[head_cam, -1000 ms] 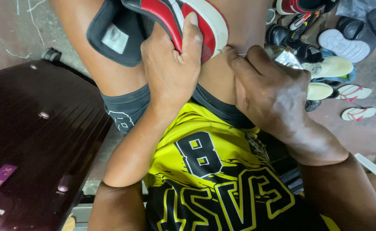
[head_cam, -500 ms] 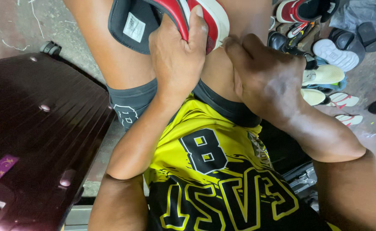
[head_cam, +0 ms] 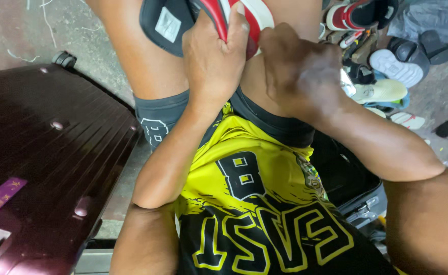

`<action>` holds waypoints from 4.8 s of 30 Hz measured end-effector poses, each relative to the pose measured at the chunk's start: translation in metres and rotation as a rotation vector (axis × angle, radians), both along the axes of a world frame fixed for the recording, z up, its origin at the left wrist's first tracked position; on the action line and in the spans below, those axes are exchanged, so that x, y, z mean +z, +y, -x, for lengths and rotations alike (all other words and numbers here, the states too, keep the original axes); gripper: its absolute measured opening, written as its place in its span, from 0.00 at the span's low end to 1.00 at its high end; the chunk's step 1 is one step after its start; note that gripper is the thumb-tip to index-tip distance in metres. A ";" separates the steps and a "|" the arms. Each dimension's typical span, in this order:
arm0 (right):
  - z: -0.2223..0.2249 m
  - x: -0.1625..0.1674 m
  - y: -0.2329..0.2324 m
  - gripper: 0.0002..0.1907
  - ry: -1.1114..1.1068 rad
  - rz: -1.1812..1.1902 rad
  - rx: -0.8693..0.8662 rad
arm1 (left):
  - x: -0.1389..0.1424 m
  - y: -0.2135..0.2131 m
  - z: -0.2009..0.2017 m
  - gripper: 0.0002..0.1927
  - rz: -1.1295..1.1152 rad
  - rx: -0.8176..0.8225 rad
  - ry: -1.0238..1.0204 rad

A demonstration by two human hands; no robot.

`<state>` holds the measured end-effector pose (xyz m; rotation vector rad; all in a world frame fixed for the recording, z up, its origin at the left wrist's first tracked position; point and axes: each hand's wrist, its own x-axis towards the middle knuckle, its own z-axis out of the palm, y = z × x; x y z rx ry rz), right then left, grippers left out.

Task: The person sits on the floor and sews a red and white sneaker using a needle and thread. They repeatedly push the needle through the sole and pull the thread tight to stitch the shoe.

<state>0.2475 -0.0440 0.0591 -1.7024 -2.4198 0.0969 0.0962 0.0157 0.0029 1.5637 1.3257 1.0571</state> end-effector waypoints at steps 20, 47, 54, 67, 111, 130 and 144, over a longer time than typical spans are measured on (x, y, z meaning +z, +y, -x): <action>-0.050 0.018 -0.008 0.06 0.479 0.322 -0.382 | -0.006 0.043 0.024 0.05 -0.442 -0.443 0.280; -0.067 0.009 -0.005 0.05 0.711 0.474 -0.403 | 0.004 0.035 0.054 0.11 -0.437 -0.578 -0.009; -0.058 0.030 0.007 0.03 0.567 0.408 -0.251 | 0.043 0.028 0.079 0.06 0.457 -0.712 -0.967; -0.036 0.033 0.005 0.05 0.123 0.182 0.011 | -0.016 0.016 0.039 0.09 0.364 -0.507 -0.083; -0.051 0.043 0.020 0.24 -0.444 0.044 0.184 | -0.015 0.023 0.042 0.04 0.262 -0.617 -0.085; -0.113 0.031 -0.006 0.24 -0.060 0.137 -0.002 | 0.087 -0.025 0.022 0.12 -0.400 -0.352 0.334; -0.100 -0.012 -0.009 0.18 0.486 0.194 0.052 | 0.079 -0.010 -0.020 0.09 0.112 -0.425 -0.045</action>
